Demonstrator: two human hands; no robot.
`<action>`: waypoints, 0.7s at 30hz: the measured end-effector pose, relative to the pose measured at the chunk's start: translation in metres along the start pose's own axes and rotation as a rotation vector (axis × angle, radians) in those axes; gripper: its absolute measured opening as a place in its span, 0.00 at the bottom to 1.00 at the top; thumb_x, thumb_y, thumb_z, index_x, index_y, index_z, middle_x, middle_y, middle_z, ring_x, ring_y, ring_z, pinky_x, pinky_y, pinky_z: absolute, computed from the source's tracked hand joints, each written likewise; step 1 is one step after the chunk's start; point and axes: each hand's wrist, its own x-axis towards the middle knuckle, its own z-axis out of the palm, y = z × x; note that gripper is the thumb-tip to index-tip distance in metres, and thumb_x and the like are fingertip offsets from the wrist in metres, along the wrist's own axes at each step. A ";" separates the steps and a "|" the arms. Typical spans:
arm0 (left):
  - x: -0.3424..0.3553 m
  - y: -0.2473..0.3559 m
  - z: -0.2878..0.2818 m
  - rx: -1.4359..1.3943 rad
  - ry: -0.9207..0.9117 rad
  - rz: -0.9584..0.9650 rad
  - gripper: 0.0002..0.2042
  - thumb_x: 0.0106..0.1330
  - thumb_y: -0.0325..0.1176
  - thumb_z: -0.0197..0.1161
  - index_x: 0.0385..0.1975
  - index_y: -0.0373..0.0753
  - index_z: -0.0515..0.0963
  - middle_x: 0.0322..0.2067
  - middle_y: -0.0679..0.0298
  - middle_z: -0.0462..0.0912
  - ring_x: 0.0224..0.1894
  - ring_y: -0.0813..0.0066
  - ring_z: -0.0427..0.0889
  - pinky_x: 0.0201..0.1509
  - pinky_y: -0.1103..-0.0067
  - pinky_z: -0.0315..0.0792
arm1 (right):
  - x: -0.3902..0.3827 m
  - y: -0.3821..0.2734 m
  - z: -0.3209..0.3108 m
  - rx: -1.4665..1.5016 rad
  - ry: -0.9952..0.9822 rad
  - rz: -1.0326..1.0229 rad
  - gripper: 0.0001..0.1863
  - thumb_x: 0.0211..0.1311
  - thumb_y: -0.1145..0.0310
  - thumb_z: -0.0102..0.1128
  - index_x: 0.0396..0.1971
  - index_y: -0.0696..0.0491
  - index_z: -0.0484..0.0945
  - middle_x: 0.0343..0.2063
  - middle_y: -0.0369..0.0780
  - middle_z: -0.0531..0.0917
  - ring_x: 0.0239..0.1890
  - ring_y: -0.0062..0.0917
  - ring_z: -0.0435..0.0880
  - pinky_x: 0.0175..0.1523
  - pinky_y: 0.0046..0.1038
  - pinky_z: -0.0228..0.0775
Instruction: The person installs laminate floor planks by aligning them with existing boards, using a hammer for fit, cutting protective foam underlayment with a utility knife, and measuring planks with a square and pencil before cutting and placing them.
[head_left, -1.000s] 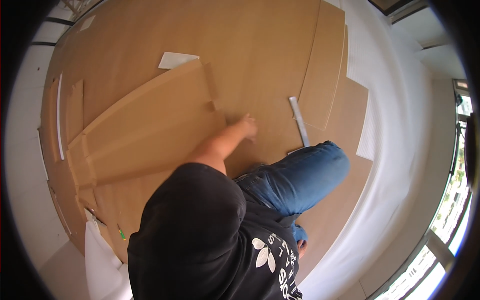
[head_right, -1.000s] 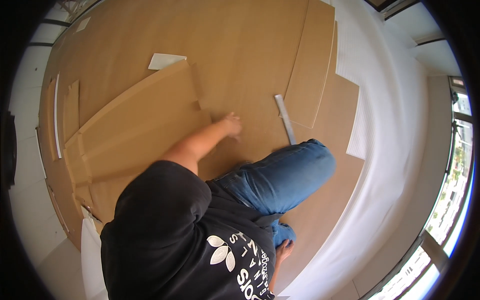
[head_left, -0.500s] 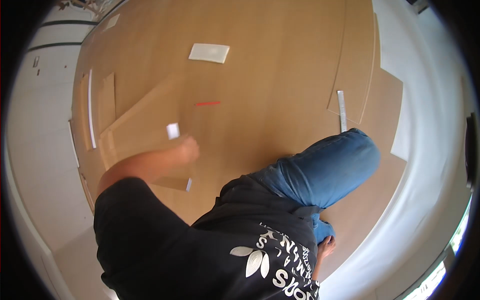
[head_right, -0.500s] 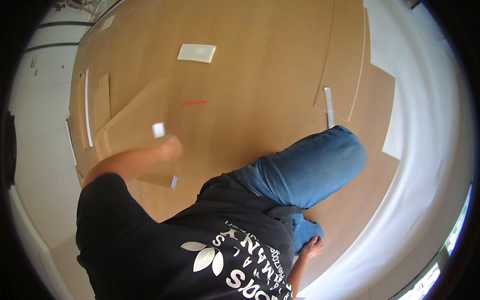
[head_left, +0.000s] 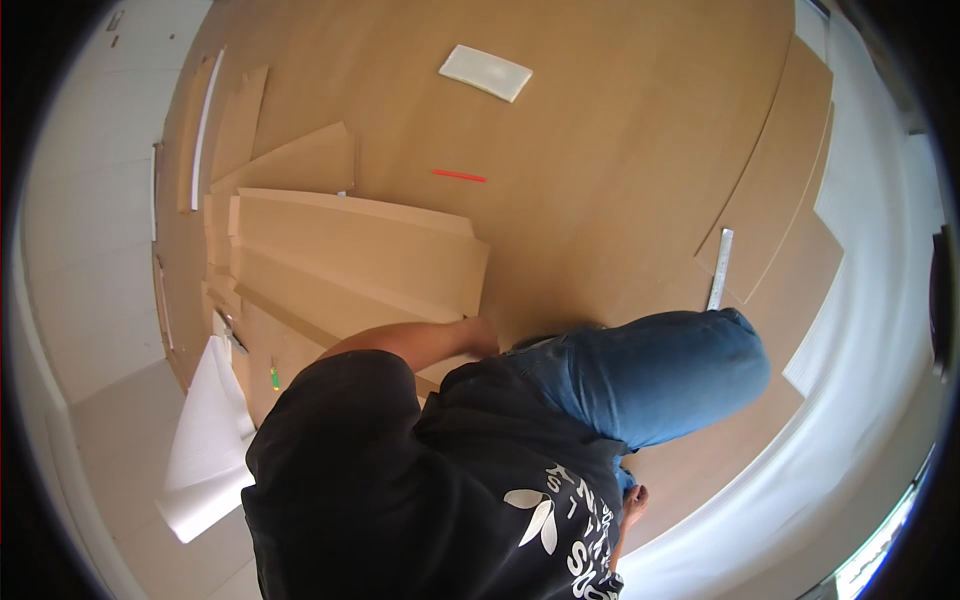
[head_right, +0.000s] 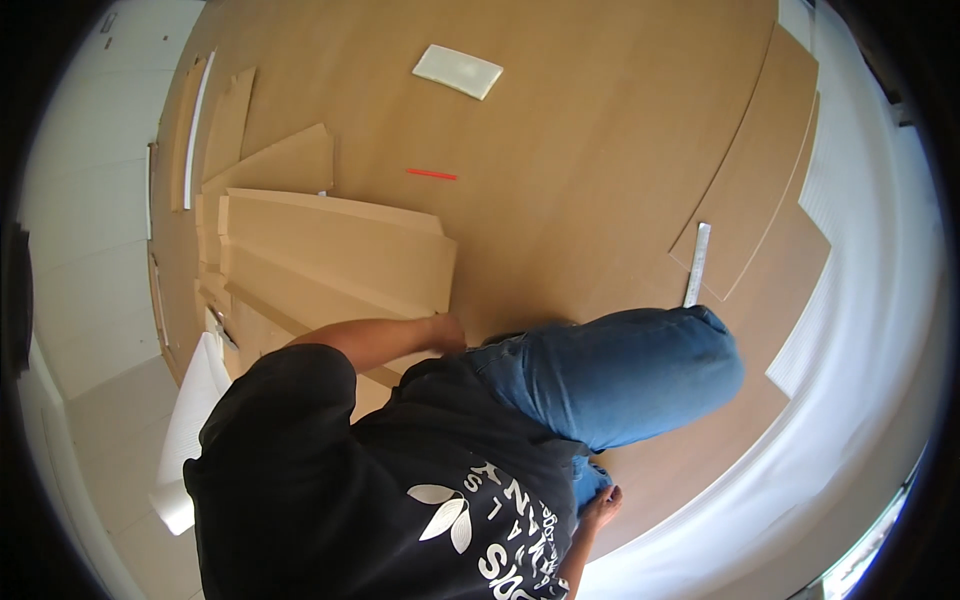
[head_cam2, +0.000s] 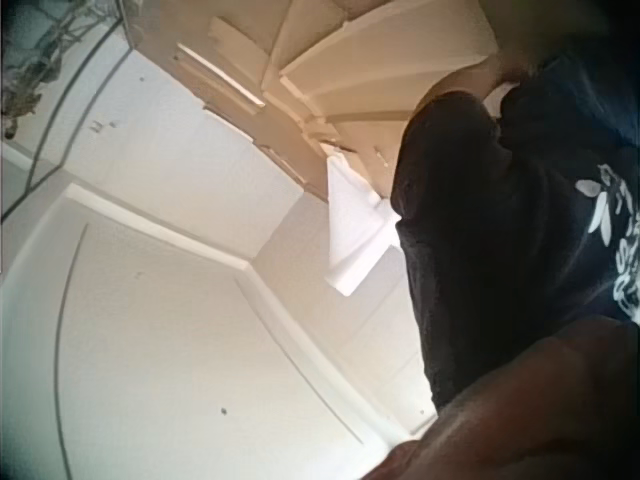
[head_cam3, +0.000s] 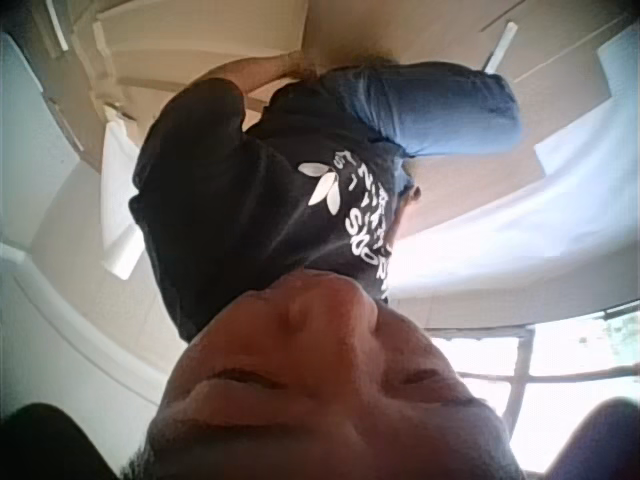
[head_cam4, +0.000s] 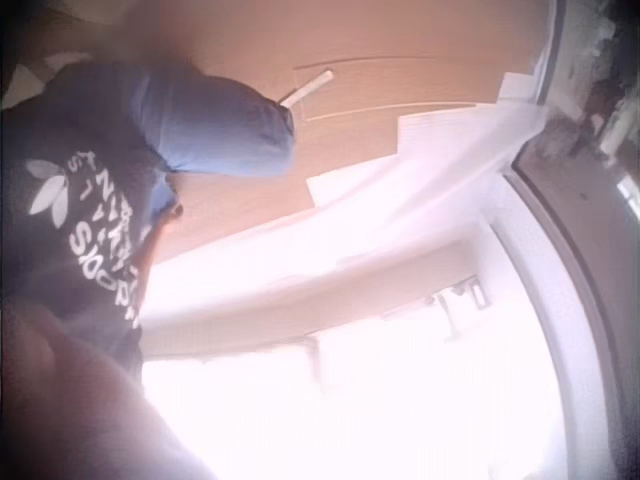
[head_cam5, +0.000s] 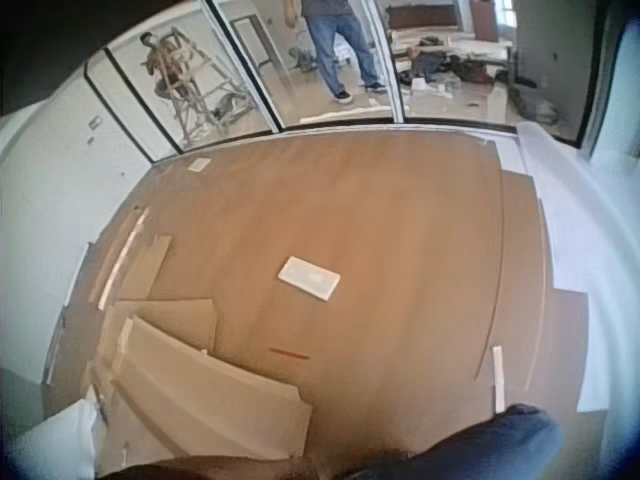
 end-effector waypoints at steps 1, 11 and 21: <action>0.009 -0.005 -0.019 -0.135 0.193 0.074 0.11 0.67 0.37 0.59 0.29 0.42 0.86 0.32 0.53 0.88 0.36 0.55 0.88 0.39 0.62 0.79 | -0.003 -0.011 -0.009 -0.002 -0.013 0.004 0.27 0.75 0.53 0.54 0.59 0.62 0.77 0.52 0.55 0.82 0.55 0.48 0.79 0.62 0.44 0.69; 0.020 -0.290 -0.161 0.133 0.962 -1.154 0.11 0.72 0.34 0.54 0.50 0.43 0.77 0.47 0.54 0.84 0.52 0.53 0.83 0.57 0.56 0.75 | -0.013 -0.055 -0.013 0.014 -0.054 -0.033 0.25 0.73 0.55 0.56 0.60 0.60 0.76 0.52 0.53 0.78 0.53 0.45 0.79 0.58 0.41 0.73; 0.062 -0.343 -0.310 -0.195 1.133 -1.104 0.14 0.70 0.39 0.59 0.50 0.39 0.75 0.51 0.55 0.80 0.54 0.52 0.82 0.54 0.52 0.76 | -0.019 0.008 -0.056 0.104 -0.010 0.109 0.25 0.73 0.60 0.58 0.61 0.63 0.72 0.55 0.54 0.76 0.55 0.43 0.78 0.57 0.39 0.74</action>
